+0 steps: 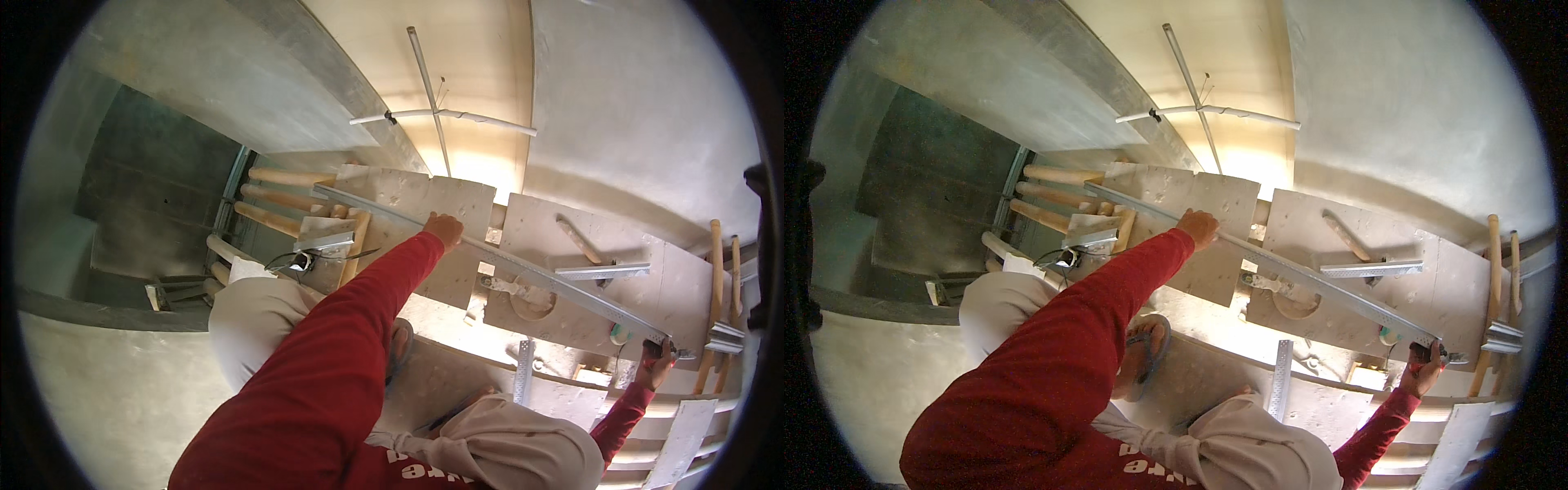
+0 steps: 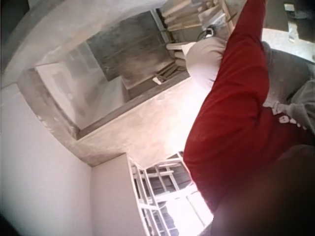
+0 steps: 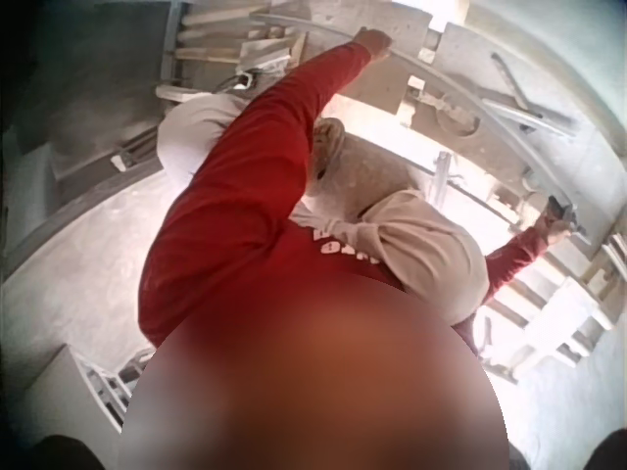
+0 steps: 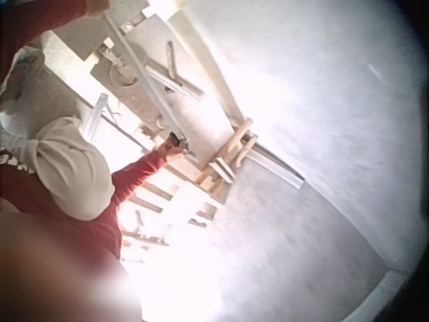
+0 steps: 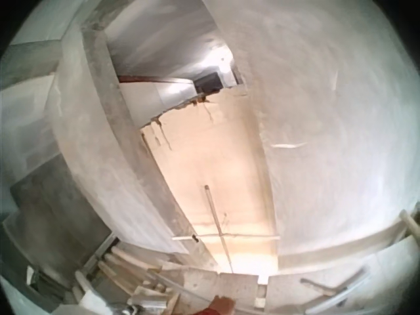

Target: The person measures a metal channel with a tape measure, marks it, and cuts it with tin snips. They then position the cut channel against a wall and secure it using the snips.

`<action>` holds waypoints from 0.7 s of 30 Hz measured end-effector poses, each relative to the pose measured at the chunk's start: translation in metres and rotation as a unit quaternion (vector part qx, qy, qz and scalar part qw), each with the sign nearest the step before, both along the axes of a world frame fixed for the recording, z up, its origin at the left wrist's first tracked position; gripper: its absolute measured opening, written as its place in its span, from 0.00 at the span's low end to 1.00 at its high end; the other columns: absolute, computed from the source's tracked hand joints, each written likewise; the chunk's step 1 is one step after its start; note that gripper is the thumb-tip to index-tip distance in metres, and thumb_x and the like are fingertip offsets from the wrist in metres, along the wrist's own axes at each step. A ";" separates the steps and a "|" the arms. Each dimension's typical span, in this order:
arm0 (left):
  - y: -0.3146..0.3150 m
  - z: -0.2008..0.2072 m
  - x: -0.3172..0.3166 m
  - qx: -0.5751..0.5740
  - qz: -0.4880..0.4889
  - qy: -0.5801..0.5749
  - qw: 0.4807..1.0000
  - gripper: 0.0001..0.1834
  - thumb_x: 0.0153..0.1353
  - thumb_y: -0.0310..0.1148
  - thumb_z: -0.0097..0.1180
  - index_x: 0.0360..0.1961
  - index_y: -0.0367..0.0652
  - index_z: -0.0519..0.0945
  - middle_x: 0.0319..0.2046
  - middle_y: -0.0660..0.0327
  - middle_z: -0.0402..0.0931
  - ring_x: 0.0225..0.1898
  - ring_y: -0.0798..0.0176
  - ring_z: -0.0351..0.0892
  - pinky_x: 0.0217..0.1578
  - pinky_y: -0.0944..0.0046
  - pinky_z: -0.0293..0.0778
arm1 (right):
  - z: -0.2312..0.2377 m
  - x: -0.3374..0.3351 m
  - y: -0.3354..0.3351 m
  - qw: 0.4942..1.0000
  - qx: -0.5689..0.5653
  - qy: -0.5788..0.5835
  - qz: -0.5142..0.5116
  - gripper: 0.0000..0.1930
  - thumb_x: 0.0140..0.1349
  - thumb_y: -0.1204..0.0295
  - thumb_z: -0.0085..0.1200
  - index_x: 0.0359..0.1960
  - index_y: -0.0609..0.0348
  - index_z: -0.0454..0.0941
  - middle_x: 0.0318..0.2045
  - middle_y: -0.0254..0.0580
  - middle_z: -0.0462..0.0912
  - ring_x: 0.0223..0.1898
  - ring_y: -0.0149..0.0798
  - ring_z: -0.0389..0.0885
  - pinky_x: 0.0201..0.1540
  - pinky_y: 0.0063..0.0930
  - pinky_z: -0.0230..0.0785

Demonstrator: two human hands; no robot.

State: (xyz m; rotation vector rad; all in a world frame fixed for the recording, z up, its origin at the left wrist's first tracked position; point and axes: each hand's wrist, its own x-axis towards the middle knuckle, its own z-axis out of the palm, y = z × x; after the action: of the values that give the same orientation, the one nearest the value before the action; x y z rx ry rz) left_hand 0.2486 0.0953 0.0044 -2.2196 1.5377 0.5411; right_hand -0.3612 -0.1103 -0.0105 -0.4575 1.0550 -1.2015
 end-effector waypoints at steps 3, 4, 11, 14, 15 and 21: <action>-0.017 0.011 -0.005 -0.040 -0.018 0.014 0.999 0.26 0.57 0.41 0.63 0.57 0.50 0.72 0.52 0.56 0.76 0.58 0.51 0.74 0.58 0.43 0.66 | 0.015 -0.020 -0.005 0.999 -0.032 0.029 0.006 0.08 0.64 0.71 0.58 0.42 0.58 0.79 0.39 0.41 0.85 0.39 0.40 0.83 0.41 0.34 0.77; -0.023 0.014 -0.009 -0.064 -0.031 0.013 0.997 0.25 0.57 0.42 0.63 0.55 0.50 0.74 0.51 0.56 0.77 0.56 0.51 0.74 0.56 0.44 0.68 | 0.019 -0.026 -0.008 0.998 -0.048 0.022 0.014 0.07 0.64 0.71 0.58 0.42 0.58 0.79 0.39 0.41 0.85 0.38 0.39 0.83 0.41 0.33 0.77; -0.028 0.002 -0.041 0.019 -0.050 0.025 0.998 0.23 0.55 0.40 0.65 0.53 0.53 0.78 0.54 0.57 0.78 0.58 0.52 0.75 0.53 0.38 0.68 | 0.046 -0.058 -0.018 0.997 -0.061 0.051 0.009 0.07 0.63 0.70 0.58 0.41 0.56 0.79 0.37 0.39 0.84 0.36 0.38 0.83 0.39 0.31 0.76; -0.032 0.003 -0.047 0.011 -0.044 0.040 0.998 0.20 0.55 0.40 0.66 0.49 0.52 0.81 0.48 0.57 0.82 0.53 0.51 0.80 0.53 0.39 0.69 | 0.042 -0.083 -0.025 0.995 -0.051 0.080 0.026 0.08 0.64 0.70 0.57 0.42 0.56 0.79 0.37 0.39 0.84 0.37 0.38 0.83 0.39 0.31 0.76; -0.036 0.009 -0.048 0.004 -0.046 0.066 0.997 0.19 0.54 0.41 0.66 0.47 0.51 0.82 0.45 0.56 0.83 0.50 0.51 0.81 0.53 0.41 0.71 | 0.039 -0.095 -0.028 0.992 -0.031 0.120 0.014 0.08 0.64 0.70 0.57 0.43 0.56 0.79 0.37 0.39 0.84 0.37 0.38 0.83 0.40 0.31 0.76; -0.087 0.100 -0.036 -0.100 -0.132 0.183 0.969 0.14 0.53 0.44 0.66 0.38 0.49 0.85 0.37 0.52 0.84 0.42 0.46 0.84 0.44 0.49 0.78 | 0.035 -0.163 -0.066 0.983 -0.090 0.160 0.020 0.12 0.64 0.69 0.57 0.46 0.62 0.79 0.41 0.44 0.83 0.42 0.41 0.81 0.48 0.37 0.77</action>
State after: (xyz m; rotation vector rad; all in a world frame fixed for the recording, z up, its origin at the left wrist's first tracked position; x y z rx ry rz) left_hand 0.2126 0.0086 0.1043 -2.0858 2.1233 0.7751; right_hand -0.5242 -0.1760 0.0240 -0.8304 1.2070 -1.2174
